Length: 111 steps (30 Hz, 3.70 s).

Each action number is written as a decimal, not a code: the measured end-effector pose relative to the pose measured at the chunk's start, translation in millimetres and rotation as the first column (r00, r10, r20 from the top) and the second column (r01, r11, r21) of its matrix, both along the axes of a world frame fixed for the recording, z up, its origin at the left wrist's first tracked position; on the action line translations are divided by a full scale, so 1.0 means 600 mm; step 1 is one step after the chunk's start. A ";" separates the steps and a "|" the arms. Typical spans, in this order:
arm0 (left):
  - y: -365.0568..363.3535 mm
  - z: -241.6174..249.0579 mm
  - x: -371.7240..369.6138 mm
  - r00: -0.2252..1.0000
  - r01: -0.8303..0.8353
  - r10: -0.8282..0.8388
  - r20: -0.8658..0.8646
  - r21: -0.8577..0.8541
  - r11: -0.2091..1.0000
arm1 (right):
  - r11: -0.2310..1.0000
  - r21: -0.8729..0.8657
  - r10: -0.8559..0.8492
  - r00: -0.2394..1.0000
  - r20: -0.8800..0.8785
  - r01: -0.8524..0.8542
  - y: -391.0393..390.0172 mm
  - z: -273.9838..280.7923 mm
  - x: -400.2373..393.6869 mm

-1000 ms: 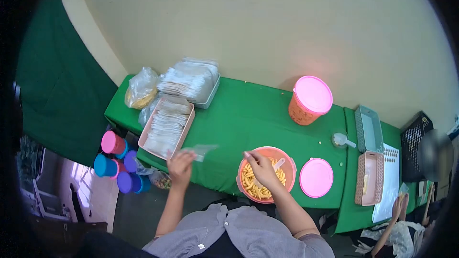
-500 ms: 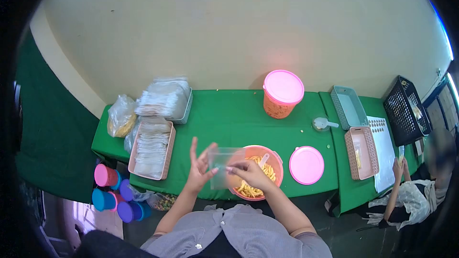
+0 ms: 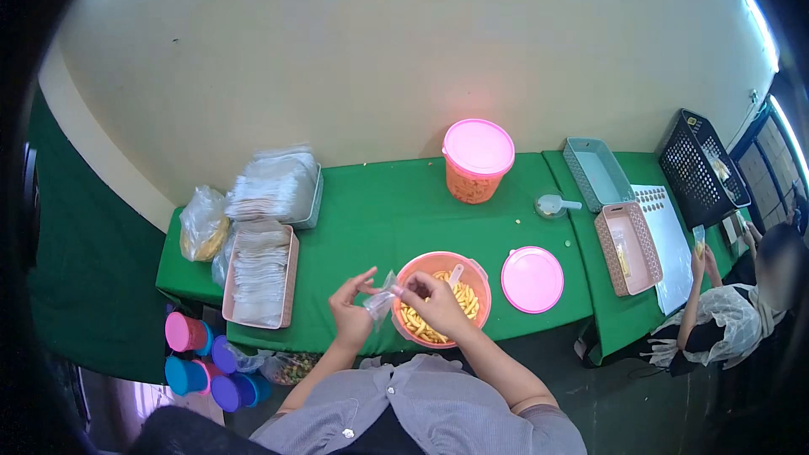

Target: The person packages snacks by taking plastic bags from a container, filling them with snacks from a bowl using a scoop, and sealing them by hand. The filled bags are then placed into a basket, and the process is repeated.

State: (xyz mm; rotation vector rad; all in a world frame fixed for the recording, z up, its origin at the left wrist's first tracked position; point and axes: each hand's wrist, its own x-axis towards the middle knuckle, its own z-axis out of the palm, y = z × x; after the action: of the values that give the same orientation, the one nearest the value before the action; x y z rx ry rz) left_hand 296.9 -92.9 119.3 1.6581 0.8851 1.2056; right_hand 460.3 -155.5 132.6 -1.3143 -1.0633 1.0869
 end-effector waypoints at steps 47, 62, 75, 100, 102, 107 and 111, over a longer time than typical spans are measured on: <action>0.001 0.017 0.011 0.891 0.298 -0.240 0.386 -0.097 0.950 | 0.978 0.142 0.075 0.897 0.435 -0.151 -0.020 -0.059 -0.001; 0.065 0.054 0.163 0.782 0.381 -0.276 0.559 -0.078 0.921 | 0.954 0.103 -0.289 0.777 0.559 0.281 -0.086 -0.115 0.055; 0.087 0.026 0.255 0.831 0.467 -0.432 0.351 -0.016 0.884 | 0.955 -0.055 -0.230 0.848 0.476 0.290 -0.039 -0.168 0.068; 0.085 0.023 0.231 0.840 0.368 -0.304 0.449 -0.061 0.928 | 0.694 -0.017 -0.710 0.688 0.147 0.720 -0.128 -0.091 -0.023; 0.086 0.032 0.232 0.762 0.409 -0.340 0.551 -0.002 0.913 | 0.721 -0.092 -0.662 0.722 0.199 0.687 -0.136 -0.085 -0.029; 0.117 0.021 0.208 0.803 0.344 -0.326 0.500 0.058 0.937 | 0.654 0.073 -0.735 0.609 0.298 0.753 -0.137 -0.080 -0.033; 0.145 0.017 0.175 0.872 0.250 -0.294 0.392 0.159 0.955 | 0.696 0.124 -0.654 0.553 0.516 0.708 -0.116 -0.106 -0.017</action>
State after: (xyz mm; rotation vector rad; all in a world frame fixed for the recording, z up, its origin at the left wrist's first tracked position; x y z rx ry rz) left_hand 401.8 -5.6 129.7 1.4675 0.3170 1.3484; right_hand 450.2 -224.9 68.9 -1.9559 -0.7318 0.1596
